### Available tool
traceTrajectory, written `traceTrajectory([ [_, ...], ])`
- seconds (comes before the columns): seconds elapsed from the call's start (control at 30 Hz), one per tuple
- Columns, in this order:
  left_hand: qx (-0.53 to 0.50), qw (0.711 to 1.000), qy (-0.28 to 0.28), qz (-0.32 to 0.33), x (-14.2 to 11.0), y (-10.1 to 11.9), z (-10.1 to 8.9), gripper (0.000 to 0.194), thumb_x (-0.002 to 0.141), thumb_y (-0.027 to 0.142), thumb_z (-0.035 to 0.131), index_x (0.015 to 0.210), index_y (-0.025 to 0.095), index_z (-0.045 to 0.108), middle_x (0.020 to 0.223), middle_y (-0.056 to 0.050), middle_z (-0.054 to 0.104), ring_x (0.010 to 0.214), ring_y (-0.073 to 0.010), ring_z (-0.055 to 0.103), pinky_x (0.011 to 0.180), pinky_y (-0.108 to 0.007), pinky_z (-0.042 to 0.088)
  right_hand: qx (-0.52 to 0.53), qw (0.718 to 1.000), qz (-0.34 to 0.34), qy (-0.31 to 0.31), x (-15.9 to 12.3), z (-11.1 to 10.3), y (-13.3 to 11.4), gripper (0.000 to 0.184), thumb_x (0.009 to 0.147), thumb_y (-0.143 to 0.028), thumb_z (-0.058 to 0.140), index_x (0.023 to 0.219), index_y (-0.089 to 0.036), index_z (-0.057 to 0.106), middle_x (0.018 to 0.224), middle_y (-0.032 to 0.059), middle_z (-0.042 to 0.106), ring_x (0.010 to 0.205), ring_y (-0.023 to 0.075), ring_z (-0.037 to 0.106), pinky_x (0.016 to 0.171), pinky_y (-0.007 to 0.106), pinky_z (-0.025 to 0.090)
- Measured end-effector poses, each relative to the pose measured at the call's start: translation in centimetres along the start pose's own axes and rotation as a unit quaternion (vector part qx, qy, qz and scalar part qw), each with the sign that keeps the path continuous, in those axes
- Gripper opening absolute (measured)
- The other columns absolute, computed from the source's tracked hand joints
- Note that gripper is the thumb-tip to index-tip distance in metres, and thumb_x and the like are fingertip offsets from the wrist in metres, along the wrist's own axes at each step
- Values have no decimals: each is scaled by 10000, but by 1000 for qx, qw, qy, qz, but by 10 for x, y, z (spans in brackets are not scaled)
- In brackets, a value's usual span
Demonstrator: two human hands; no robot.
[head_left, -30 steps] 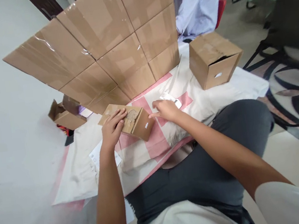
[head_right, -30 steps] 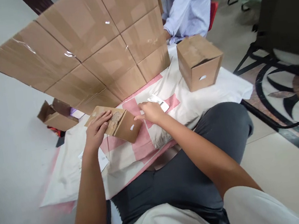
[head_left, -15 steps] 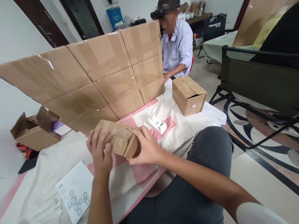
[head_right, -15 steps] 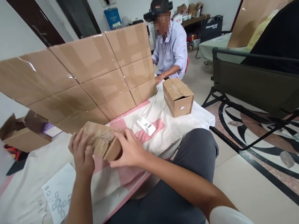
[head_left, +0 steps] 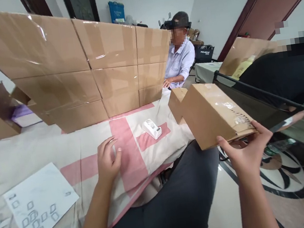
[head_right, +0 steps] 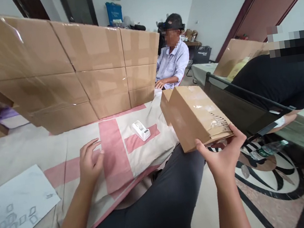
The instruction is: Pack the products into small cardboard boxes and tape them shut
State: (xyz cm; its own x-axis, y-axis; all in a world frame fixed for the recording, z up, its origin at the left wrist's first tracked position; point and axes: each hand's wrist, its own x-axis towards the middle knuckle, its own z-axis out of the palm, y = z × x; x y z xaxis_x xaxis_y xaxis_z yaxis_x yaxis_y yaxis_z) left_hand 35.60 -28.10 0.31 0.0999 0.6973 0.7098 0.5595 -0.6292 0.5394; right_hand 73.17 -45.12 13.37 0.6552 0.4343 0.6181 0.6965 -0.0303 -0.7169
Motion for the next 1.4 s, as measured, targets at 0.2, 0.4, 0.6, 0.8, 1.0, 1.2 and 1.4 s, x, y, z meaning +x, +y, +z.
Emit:
traceTrajectory([
  [0.2, -11, 999, 23, -20, -2, -10, -8, 276, 976, 279, 530, 1228, 217, 622, 1240, -121, 660, 1225, -307, 604, 1059, -502, 497, -131, 991, 13, -30, -3, 11, -15, 1078, 576, -633, 867, 1456, -164, 457, 1369, 197, 560, 1244, 415, 583, 1034, 586, 485],
  [0.4, -23, 999, 5, -26, -2, -10, -7, 247, 979, 279, 535, 1200, 226, 631, 1208, -104, 659, 1190, -296, 613, 1043, -486, 502, -147, 988, 34, -21, -13, 21, 0, 1104, 607, -626, 845, 1498, -127, 425, 1376, 217, 555, 1250, 429, 582, 1061, 590, 474],
  [0.6, -25, 999, 15, -35, 2, -7, -10, 241, 978, 285, 529, 1185, 227, 638, 1188, -101, 663, 1170, -293, 618, 1036, -481, 504, -119, 992, 26, -29, -22, 23, 28, 1155, 575, -579, 880, 1522, -145, 380, 1405, 217, 495, 1158, 375, 630, 873, 487, 590],
  [0.8, -39, 998, -3, -39, -1, -6, -11, 228, 966, 296, 520, 1146, 235, 645, 1149, -88, 685, 1143, -282, 633, 1027, -468, 516, -110, 992, 13, -55, -23, 34, 75, 1158, 554, -575, 875, 1495, -135, 364, 1405, 216, 436, 1202, 388, 587, 873, 501, 602],
  [1.0, -44, 998, -30, -26, -4, -3, -7, 196, 966, 289, 508, 1102, 244, 642, 1119, -73, 706, 1103, -265, 648, 994, -438, 530, -94, 992, -22, -75, 6, 54, 119, 1133, 584, -604, 819, 1457, -69, 332, 1397, 239, 404, 1291, 398, 512, 1088, 542, 469],
  [1.2, -47, 998, -36, -16, -6, -2, -5, 183, 967, 269, 520, 1105, 246, 638, 1117, -68, 707, 1091, -260, 647, 981, -432, 531, -126, 981, -77, -125, 60, 106, 130, 1048, 634, -657, 717, 1410, -66, 332, 1412, 281, 408, 1366, 422, 386, 1178, 573, 321],
  [1.4, -56, 997, -43, -13, -6, -1, -5, 167, 971, 275, 523, 1092, 244, 635, 1105, -71, 708, 1080, -261, 642, 970, -436, 531, -150, 969, -57, -190, 103, 160, 124, 1052, 640, -689, 663, 1395, -52, 301, 1450, 322, 379, 1384, 421, 353, 1170, 514, 317],
])
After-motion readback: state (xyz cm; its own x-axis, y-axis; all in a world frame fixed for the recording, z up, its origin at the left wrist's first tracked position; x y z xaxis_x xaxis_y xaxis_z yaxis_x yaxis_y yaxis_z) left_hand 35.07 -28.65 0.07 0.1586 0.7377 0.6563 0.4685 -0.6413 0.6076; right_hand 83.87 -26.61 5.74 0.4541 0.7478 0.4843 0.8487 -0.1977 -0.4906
